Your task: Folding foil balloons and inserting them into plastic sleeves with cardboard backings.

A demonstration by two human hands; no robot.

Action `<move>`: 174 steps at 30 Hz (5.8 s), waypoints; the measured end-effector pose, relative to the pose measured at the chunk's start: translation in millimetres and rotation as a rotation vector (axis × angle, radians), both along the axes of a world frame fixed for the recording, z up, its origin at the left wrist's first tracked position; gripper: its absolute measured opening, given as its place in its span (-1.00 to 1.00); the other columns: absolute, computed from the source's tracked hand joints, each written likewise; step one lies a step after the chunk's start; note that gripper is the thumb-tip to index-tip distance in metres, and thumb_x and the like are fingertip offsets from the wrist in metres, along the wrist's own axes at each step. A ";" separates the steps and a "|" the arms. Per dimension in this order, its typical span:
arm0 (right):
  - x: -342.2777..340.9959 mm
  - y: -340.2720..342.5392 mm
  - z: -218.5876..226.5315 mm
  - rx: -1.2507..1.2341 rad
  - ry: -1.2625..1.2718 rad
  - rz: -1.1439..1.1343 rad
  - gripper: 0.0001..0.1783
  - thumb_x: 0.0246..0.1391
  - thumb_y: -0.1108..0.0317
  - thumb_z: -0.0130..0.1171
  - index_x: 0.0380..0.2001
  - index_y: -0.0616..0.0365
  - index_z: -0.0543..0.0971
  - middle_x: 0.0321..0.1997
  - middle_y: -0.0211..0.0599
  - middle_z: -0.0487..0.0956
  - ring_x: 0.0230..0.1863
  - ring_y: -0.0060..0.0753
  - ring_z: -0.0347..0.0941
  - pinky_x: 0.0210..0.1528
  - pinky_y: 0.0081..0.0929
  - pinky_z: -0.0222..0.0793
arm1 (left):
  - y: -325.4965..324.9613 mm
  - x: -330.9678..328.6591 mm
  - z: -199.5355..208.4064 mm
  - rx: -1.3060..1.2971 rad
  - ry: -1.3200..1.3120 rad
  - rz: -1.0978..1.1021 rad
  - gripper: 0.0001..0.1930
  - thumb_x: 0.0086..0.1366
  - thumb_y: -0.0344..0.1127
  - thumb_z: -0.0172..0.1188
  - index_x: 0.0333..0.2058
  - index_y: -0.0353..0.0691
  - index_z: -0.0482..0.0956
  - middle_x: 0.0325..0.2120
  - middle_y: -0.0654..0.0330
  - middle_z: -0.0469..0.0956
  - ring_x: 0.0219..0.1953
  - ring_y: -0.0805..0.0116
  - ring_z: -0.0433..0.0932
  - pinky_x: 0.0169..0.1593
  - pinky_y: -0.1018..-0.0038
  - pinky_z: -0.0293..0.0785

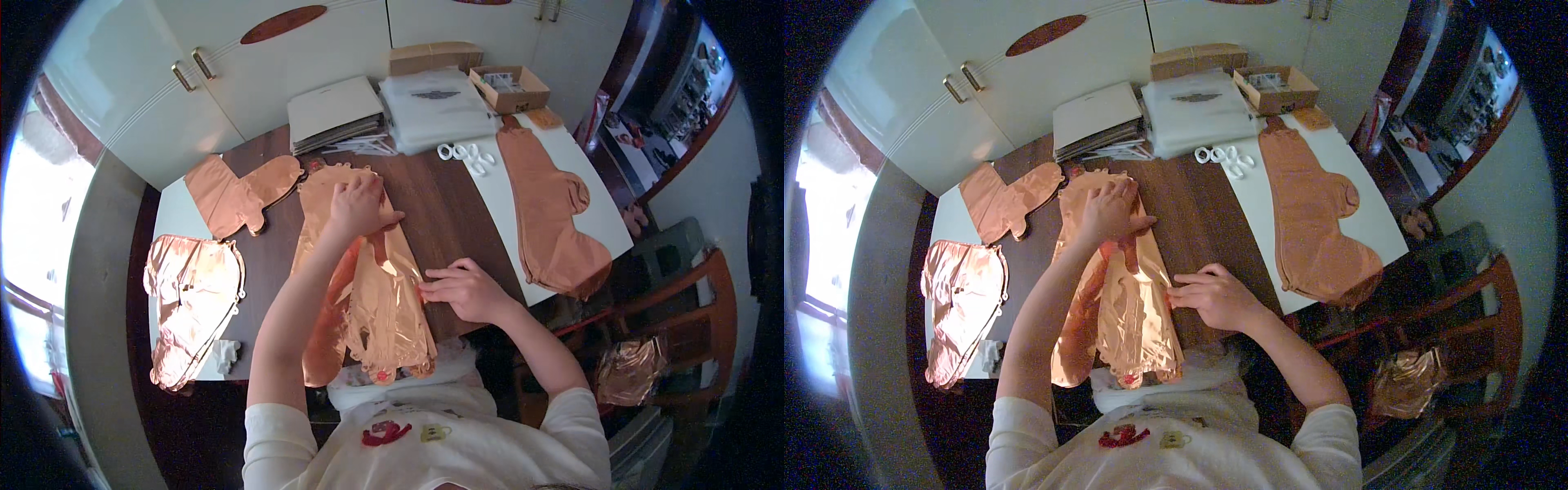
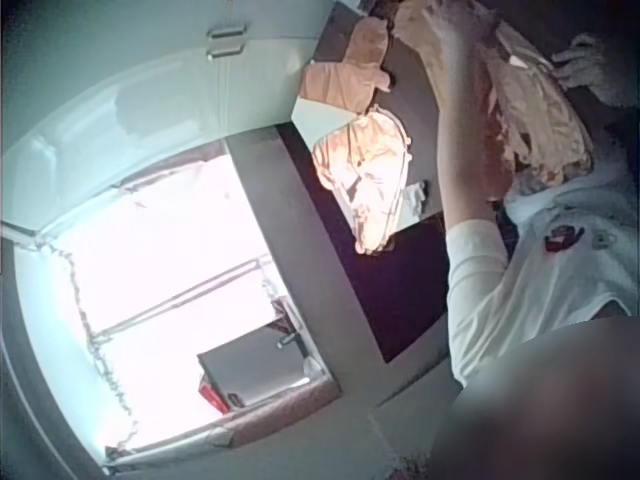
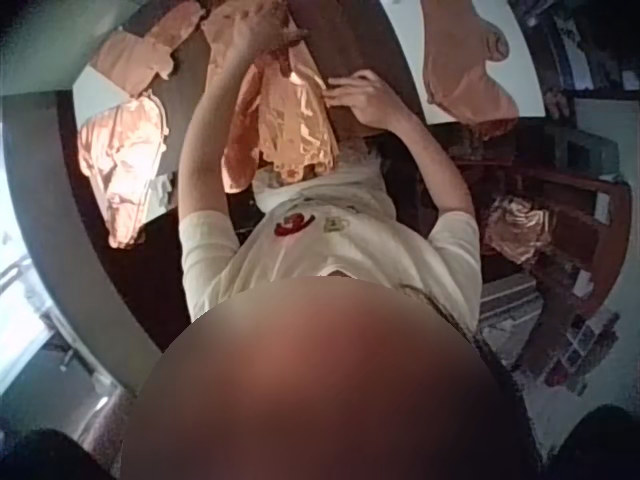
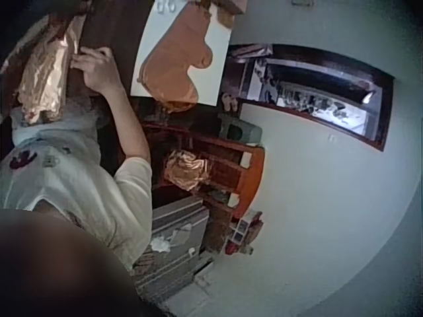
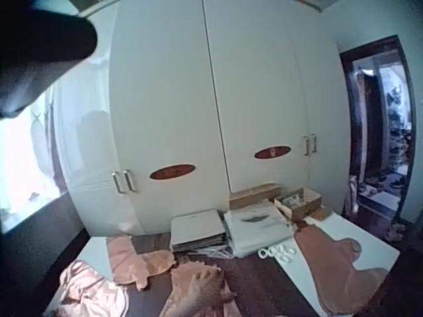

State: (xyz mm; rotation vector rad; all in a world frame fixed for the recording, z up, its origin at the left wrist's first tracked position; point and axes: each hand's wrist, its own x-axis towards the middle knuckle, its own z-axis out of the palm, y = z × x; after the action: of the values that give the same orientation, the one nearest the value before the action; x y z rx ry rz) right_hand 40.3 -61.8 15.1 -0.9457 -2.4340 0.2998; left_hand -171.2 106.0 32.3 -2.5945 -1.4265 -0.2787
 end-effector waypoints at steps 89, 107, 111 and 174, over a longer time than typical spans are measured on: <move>12.5 13.1 3.4 -0.017 -0.059 0.128 -0.67 -0.17 0.53 0.06 -0.33 -0.08 0.65 -0.03 -0.59 0.56 0.10 -0.42 0.40 0.12 -0.28 0.19 | 3.6 -3.0 11.6 -0.111 0.183 0.021 -0.04 -0.11 0.48 0.03 0.10 -0.20 0.36 0.08 0.19 0.37 0.20 0.22 0.22 0.27 -0.13 -0.16; 3.7 95.3 5.3 0.192 -0.219 0.171 -0.56 -0.14 0.49 0.02 -0.12 -0.05 0.59 0.04 -0.58 0.52 0.14 -0.37 0.35 0.09 -0.34 0.19 | 8.7 2.5 8.3 -0.188 0.271 0.044 0.34 -0.45 0.66 0.07 0.20 -0.32 0.16 0.24 0.05 0.10 0.32 0.05 -0.03 0.23 -0.25 -0.19; -0.6 98.5 9.0 0.209 -0.252 0.183 -0.59 -0.16 0.46 0.02 -0.16 -0.05 0.61 0.00 -0.57 0.55 0.13 -0.40 0.35 0.08 -0.34 0.20 | 8.5 0.5 5.4 -0.172 0.250 0.034 0.33 -0.45 0.66 0.08 0.18 -0.33 0.19 0.24 0.04 0.11 0.32 0.02 -0.03 0.20 -0.27 -0.12; -36.1 132.7 -19.3 0.041 -0.237 -0.295 -0.34 0.21 0.03 -0.20 0.17 0.39 0.20 0.28 0.04 0.20 0.32 -0.08 0.07 0.36 -0.25 -0.09 | -94.1 -113.4 3.1 -0.420 -0.194 -0.185 -0.27 0.02 0.15 0.15 0.08 -0.19 0.23 0.24 0.12 0.13 0.34 0.21 -0.05 0.30 -0.08 -0.30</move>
State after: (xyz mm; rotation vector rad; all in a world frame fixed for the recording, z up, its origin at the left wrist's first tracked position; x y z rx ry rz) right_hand 4.2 70.9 -4.3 -1.3690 -2.4496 0.0329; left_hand -284.5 12.0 35.4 -3.1249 -1.4360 -0.2870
